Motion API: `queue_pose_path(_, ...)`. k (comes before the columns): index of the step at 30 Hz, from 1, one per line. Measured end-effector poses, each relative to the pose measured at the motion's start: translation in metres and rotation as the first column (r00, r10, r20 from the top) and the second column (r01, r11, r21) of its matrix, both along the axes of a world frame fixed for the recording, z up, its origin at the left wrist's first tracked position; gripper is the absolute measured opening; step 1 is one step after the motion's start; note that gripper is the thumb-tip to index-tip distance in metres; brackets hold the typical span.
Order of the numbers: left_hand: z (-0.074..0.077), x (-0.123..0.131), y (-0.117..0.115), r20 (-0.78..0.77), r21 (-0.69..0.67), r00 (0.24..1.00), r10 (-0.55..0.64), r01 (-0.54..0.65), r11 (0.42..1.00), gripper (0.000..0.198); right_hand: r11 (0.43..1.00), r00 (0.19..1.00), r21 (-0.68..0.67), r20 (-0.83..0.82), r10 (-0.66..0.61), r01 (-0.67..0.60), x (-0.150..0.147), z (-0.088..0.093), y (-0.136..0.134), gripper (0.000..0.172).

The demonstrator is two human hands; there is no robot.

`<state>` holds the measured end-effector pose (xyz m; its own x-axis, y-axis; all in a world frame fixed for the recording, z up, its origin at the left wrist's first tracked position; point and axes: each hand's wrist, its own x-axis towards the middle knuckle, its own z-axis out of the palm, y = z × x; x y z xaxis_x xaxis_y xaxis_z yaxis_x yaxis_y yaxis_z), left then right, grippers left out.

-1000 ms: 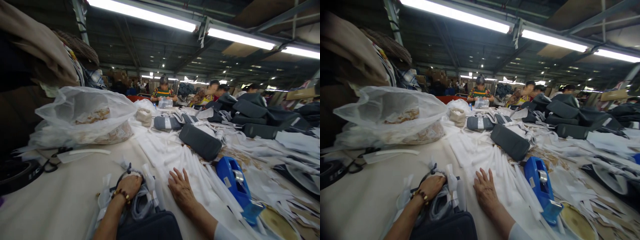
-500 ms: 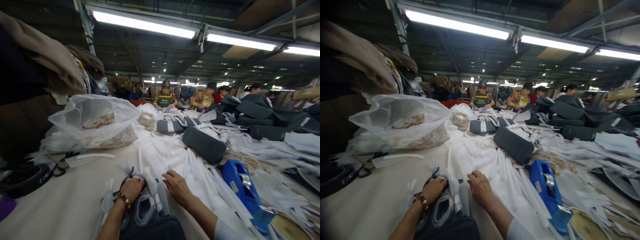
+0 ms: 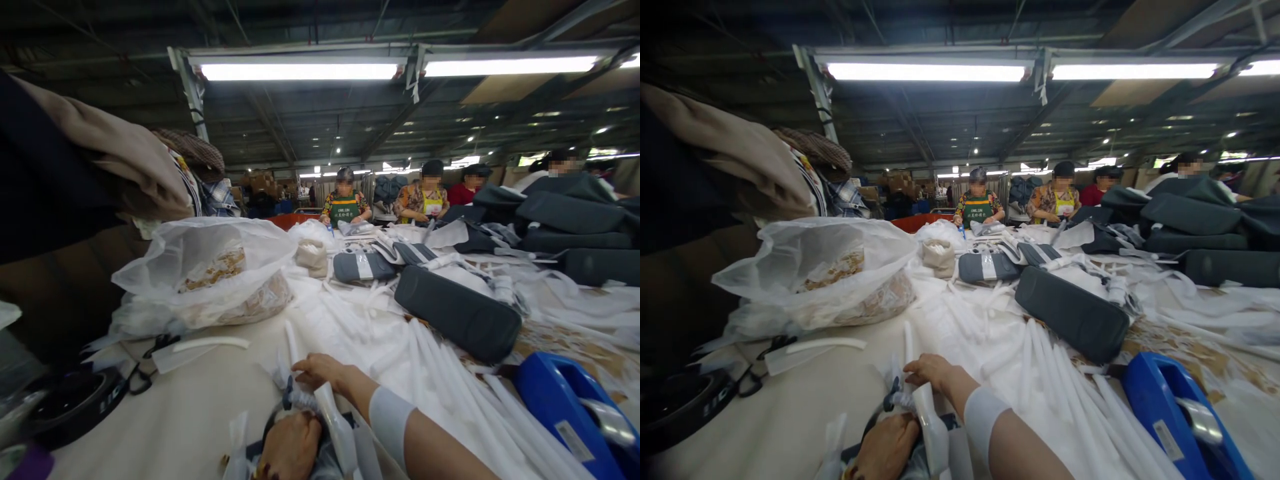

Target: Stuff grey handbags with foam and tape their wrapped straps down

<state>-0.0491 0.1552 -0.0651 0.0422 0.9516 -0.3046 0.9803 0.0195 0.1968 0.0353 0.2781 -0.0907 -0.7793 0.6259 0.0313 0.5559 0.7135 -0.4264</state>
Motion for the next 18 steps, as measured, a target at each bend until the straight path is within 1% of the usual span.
queue_pose_path(2,0.0,0.0,0.001,0.007,-0.023,1.0,0.012,-0.012,1.0,0.042,0.999,0.999,-0.028,0.019,-0.033,0.034,-0.008,-0.004,0.0,0.026)
queue_pose_path(5,0.0,0.001,0.001,0.01,-0.043,1.0,0.004,-0.004,0.999,0.042,0.99,0.991,-0.066,0.043,-0.125,0.128,-0.014,-0.007,-0.003,0.03)
queue_pose_path(8,0.0,0.0,0.0,0.002,-0.029,1.0,-0.029,0.029,0.999,0.043,0.97,0.976,-0.108,0.045,-0.215,0.218,-0.011,-0.002,-0.005,0.027)
queue_pose_path(10,0.0,-0.001,-0.001,-0.001,-0.013,0.999,-0.053,0.053,0.999,0.044,0.948,0.957,-0.129,0.035,-0.288,0.29,-0.002,0.007,-0.006,0.025)
queue_pose_path(12,0.001,-0.002,-0.002,0.005,-0.001,0.997,-0.071,0.071,0.997,0.044,0.916,0.924,-0.128,0.022,-0.382,0.381,0.017,0.019,-0.008,0.025)
queue_pose_path(13,0.001,-0.002,-0.003,0.01,0.004,0.997,-0.077,0.077,0.997,0.044,0.894,0.901,-0.115,0.013,-0.434,0.433,0.031,0.027,-0.009,0.025)
queue_pose_path(16,0.002,-0.002,-0.004,0.023,0.021,0.997,-0.07,0.07,0.997,0.044,0.81,0.81,-0.024,-0.019,-0.587,0.586,0.091,0.051,-0.015,0.025)
queue_pose_path(18,0.002,-0.003,-0.004,0.031,0.026,0.998,-0.06,0.059,0.998,0.045,0.725,0.728,0.067,-0.033,-0.685,0.686,0.134,0.064,-0.024,0.024)
